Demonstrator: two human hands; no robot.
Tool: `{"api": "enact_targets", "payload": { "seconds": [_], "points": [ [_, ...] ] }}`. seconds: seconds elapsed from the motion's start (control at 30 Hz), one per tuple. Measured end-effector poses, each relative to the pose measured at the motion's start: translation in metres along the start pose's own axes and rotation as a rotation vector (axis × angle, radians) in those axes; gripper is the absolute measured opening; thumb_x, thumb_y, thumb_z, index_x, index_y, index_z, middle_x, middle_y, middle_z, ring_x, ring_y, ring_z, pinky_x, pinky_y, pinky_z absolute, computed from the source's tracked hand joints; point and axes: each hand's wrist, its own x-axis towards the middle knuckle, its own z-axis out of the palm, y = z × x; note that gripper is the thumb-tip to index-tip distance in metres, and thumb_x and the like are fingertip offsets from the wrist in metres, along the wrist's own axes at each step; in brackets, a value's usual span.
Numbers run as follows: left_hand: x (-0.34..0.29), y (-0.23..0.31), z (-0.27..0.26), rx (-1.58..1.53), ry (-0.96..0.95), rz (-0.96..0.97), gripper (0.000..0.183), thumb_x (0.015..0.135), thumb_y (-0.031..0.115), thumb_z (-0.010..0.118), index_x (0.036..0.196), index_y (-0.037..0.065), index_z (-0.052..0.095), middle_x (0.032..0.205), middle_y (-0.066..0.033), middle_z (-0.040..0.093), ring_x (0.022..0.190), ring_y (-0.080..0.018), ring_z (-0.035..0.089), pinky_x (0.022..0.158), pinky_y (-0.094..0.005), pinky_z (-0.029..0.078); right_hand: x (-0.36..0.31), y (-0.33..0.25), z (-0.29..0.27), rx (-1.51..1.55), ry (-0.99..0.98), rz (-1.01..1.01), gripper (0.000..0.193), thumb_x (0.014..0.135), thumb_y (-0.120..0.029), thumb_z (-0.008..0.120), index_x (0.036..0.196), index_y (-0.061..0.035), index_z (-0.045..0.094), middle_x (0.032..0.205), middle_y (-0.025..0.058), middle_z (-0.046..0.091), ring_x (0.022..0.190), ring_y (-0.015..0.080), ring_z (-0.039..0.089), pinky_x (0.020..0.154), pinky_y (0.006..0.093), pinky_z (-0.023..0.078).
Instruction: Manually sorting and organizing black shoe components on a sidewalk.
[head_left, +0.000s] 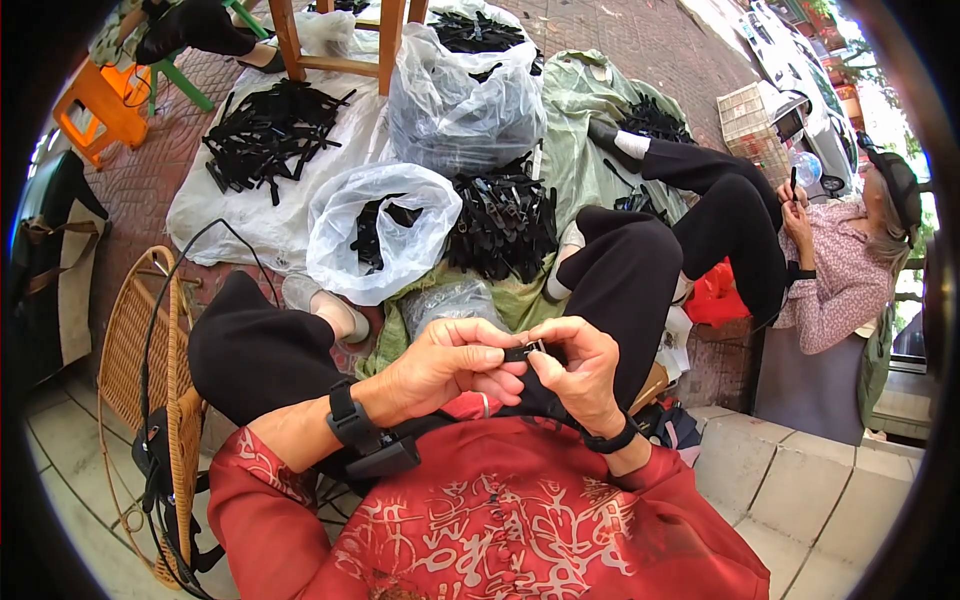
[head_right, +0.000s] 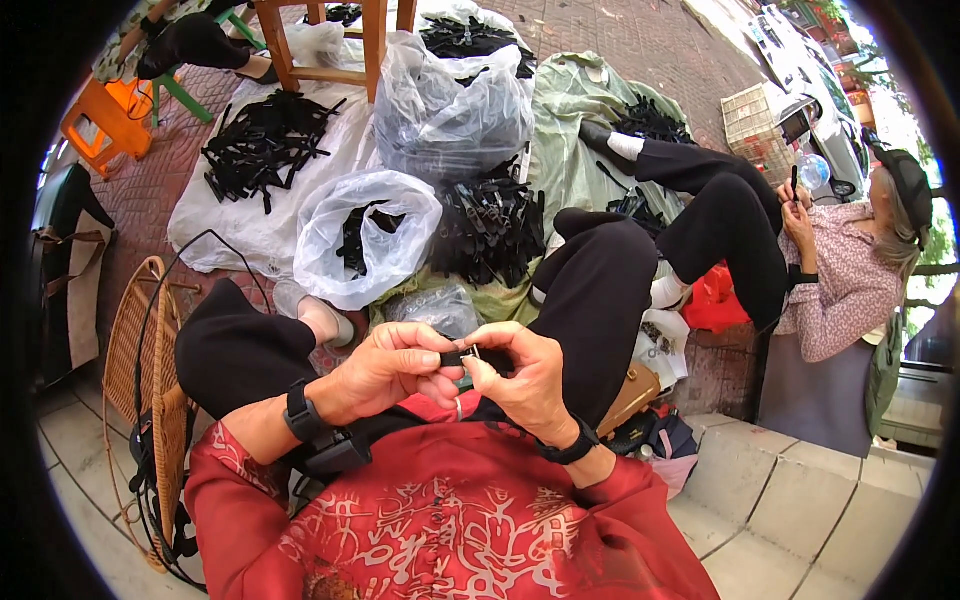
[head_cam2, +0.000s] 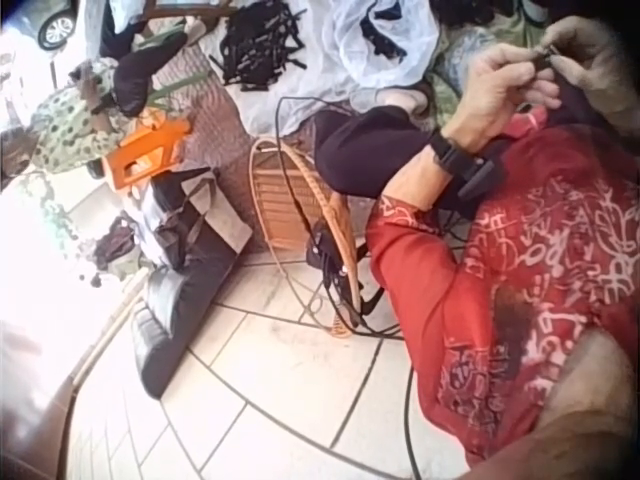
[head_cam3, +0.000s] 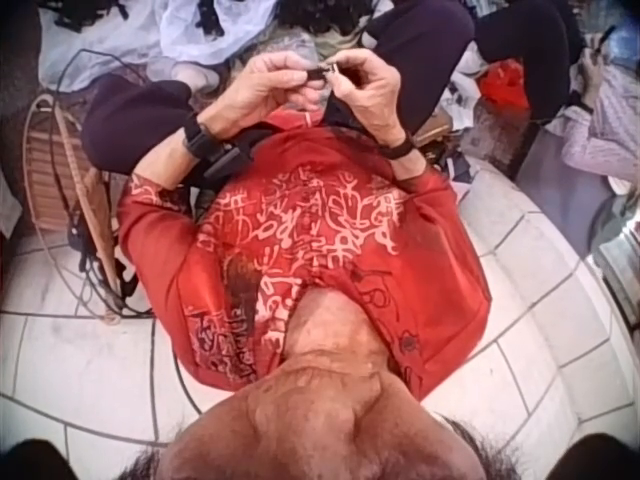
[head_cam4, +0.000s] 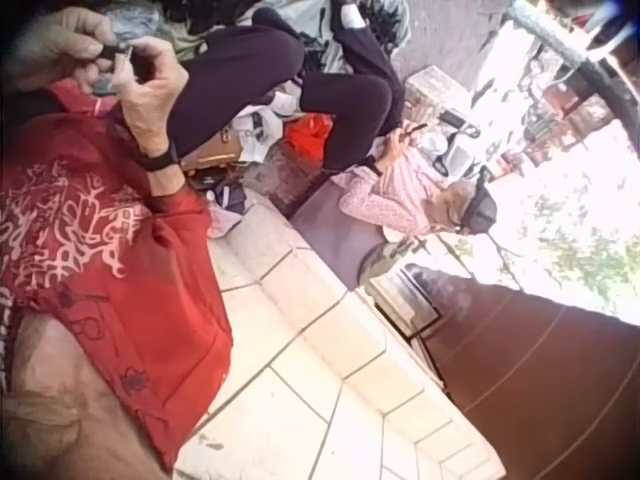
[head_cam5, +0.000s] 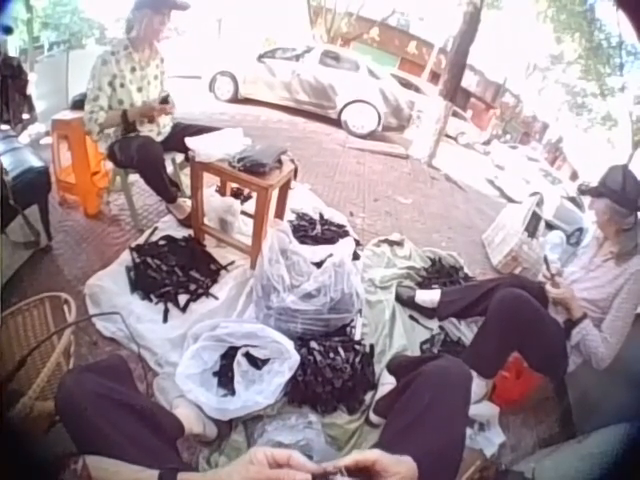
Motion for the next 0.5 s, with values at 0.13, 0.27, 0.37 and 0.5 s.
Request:
{"api": "enact_targets", "payload": {
  "seconds": [0.13,0.27,0.37,0.5],
  "points": [
    [-0.0003,0.0022,-0.0002,0.008,-0.003,-0.013,0.024,0.083,0.007,0.050,0.104,-0.002,0.050,0.095,-0.0210,0.058,0.082,-0.0284,0.061,0.075,-0.0378,0.050,0.0024,-0.0004,0.0004,-0.004,0.014,0.000,0.018,0.072,0.003,0.059,0.090,0.0035,0.056,0.081,0.0052,0.060,0.071,0.0056,0.054,0.062,0.0173,0.044],
    [-0.0002,0.0021,-0.0008,-0.008,-0.014,-0.015,0.025,0.083,0.006,0.049,0.106,-0.003,0.049,0.095,-0.0222,0.057,0.083,-0.0292,0.060,0.075,-0.0375,0.050,0.0010,-0.0008,0.0010,-0.044,0.045,-0.002,0.017,0.072,0.002,0.059,0.089,0.0033,0.057,0.079,0.0047,0.060,0.069,0.0052,0.053,0.061,0.0166,0.044],
    [-0.0005,0.0014,-0.0015,-0.008,-0.006,-0.012,0.025,0.083,0.006,0.049,0.106,-0.004,0.049,0.095,-0.0224,0.057,0.083,-0.0294,0.060,0.075,-0.0374,0.050,-0.0008,-0.0015,0.0002,-0.069,0.060,0.027,0.017,0.072,0.001,0.059,0.089,0.0029,0.058,0.078,0.0045,0.060,0.068,0.0047,0.053,0.060,0.0163,0.043],
    [-0.0010,0.0013,-0.0014,0.014,0.015,-0.008,0.024,0.082,0.006,0.049,0.105,-0.004,0.050,0.094,-0.0219,0.057,0.083,-0.0294,0.060,0.074,-0.0377,0.050,-0.0015,-0.0006,0.0012,-0.154,0.093,0.016,0.017,0.072,0.001,0.058,0.089,0.0024,0.058,0.078,0.0042,0.060,0.068,0.0048,0.053,0.060,0.0169,0.043]
  ]
}}
